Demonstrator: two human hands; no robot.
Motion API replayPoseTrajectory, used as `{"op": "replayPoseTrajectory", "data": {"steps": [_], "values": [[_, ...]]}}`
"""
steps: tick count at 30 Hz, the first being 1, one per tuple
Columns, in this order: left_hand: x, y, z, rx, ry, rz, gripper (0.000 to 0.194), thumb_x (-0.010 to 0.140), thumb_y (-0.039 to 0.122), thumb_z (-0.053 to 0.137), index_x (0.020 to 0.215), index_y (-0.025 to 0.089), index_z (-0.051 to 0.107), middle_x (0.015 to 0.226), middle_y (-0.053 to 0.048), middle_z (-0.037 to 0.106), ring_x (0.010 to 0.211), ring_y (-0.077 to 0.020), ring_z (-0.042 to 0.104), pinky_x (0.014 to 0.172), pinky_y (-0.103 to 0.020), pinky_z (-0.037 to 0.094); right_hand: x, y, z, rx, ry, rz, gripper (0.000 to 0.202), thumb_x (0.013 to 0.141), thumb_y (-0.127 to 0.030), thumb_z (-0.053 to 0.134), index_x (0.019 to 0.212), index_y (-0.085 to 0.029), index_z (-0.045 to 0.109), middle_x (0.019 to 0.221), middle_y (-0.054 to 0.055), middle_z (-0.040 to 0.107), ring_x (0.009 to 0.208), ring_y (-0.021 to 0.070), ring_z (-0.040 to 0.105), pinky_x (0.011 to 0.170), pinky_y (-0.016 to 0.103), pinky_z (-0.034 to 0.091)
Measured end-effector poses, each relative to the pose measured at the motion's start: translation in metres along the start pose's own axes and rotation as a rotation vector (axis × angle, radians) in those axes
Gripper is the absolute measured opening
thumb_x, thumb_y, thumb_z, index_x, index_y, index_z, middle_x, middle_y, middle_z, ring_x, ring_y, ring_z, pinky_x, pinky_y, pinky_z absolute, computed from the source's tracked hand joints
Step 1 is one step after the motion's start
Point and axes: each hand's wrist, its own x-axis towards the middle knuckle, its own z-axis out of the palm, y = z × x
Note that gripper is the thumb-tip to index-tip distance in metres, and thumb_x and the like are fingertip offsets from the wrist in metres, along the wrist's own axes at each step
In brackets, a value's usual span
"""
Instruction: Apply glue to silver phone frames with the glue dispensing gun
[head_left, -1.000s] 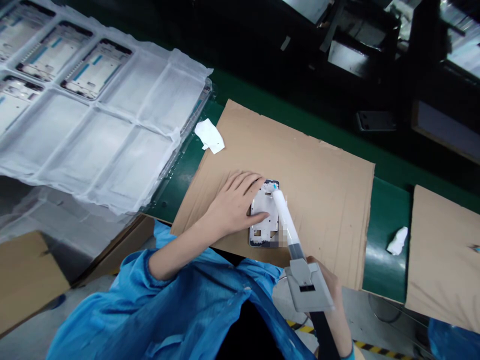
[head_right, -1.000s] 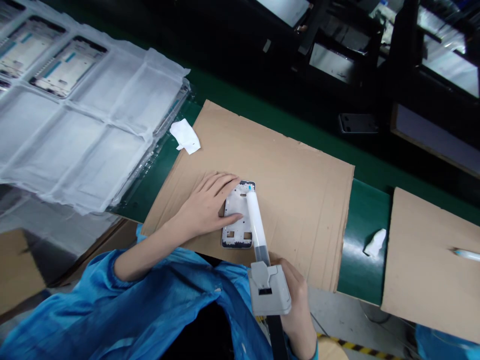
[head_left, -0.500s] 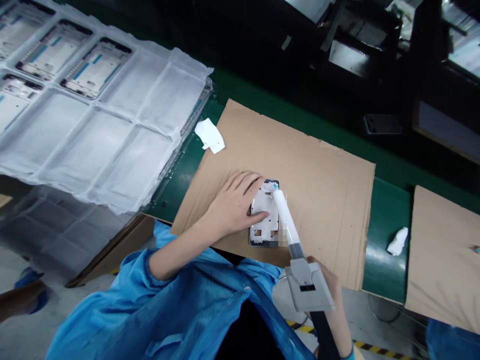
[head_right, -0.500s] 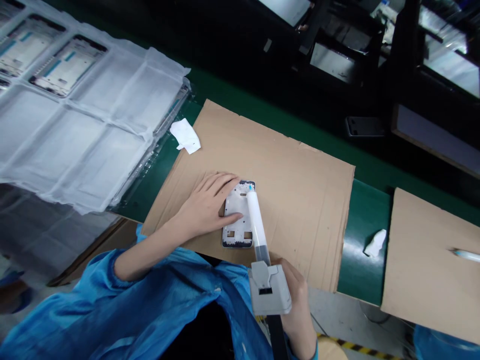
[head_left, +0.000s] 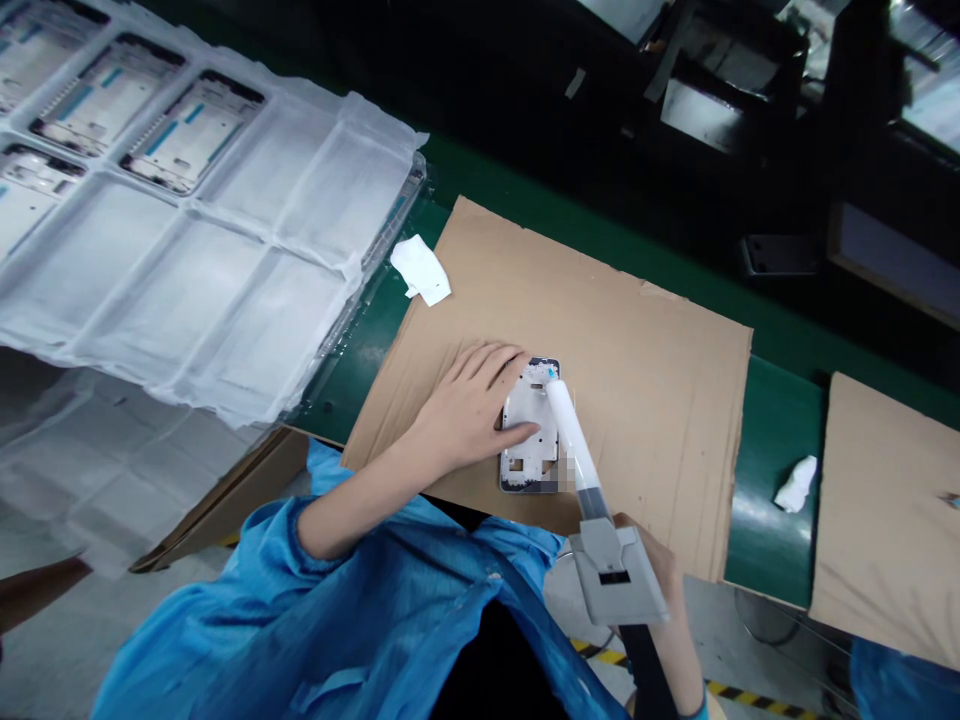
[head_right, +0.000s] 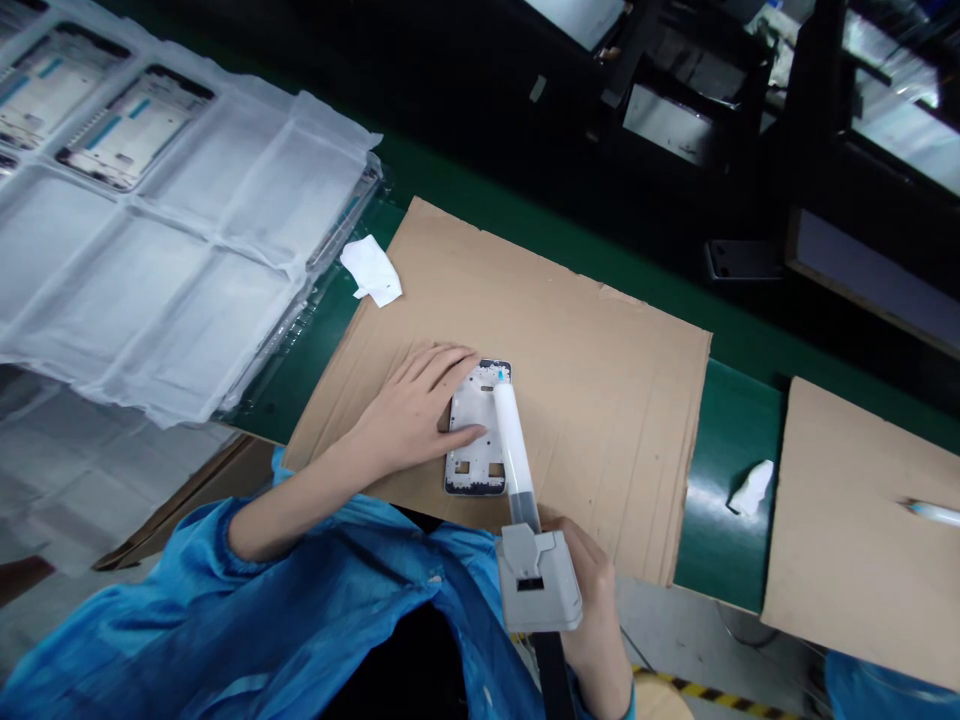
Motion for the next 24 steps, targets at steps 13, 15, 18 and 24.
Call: {"op": "replayPoseTrajectory", "data": {"steps": [13,15,18,24], "values": [[0.0006,0.0013,-0.0007,-0.032,-0.021,-0.041,0.083,0.112,0.068,0.073,0.176,0.021,0.048,0.177,-0.021,0.06,0.167,-0.0439,0.055,0.145,-0.068,0.042,0.0001,0.0004,-0.0002,0.007,-0.025,0.013,0.029,0.102,-0.034,0.072,0.081,-0.02,0.057,0.068,-0.005,0.054,0.056,0.0099,0.051,0.05,0.019,0.04],[0.0008,0.0012,-0.0004,-0.035,-0.013,-0.038,0.083,0.112,0.067,0.073,0.176,0.021,0.048,0.176,-0.021,0.06,0.167,-0.0439,0.055,0.144,-0.068,0.043,0.0002,-0.0003,-0.0006,0.008,-0.028,0.013,0.03,0.103,-0.036,0.072,0.081,-0.02,0.06,0.068,-0.005,0.053,0.056,0.0101,0.05,0.05,0.019,0.039],[0.0009,0.0011,0.0002,-0.036,0.001,-0.03,0.082,0.112,0.066,0.073,0.175,0.02,0.048,0.175,-0.022,0.061,0.166,-0.0436,0.056,0.143,-0.067,0.044,-0.0004,-0.0006,-0.0008,0.011,-0.03,0.029,0.032,0.102,-0.037,0.072,0.079,-0.019,0.061,0.067,-0.003,0.053,0.056,0.0109,0.05,0.05,0.021,0.038],[0.0011,0.0016,0.0005,-0.025,0.007,-0.029,0.083,0.112,0.066,0.074,0.175,0.018,0.047,0.175,-0.023,0.061,0.167,-0.043,0.055,0.143,-0.066,0.045,0.0003,-0.0005,-0.0005,0.009,-0.034,0.018,0.031,0.101,-0.039,0.073,0.08,-0.02,0.061,0.068,-0.003,0.052,0.056,0.0118,0.051,0.049,0.022,0.039]]}}
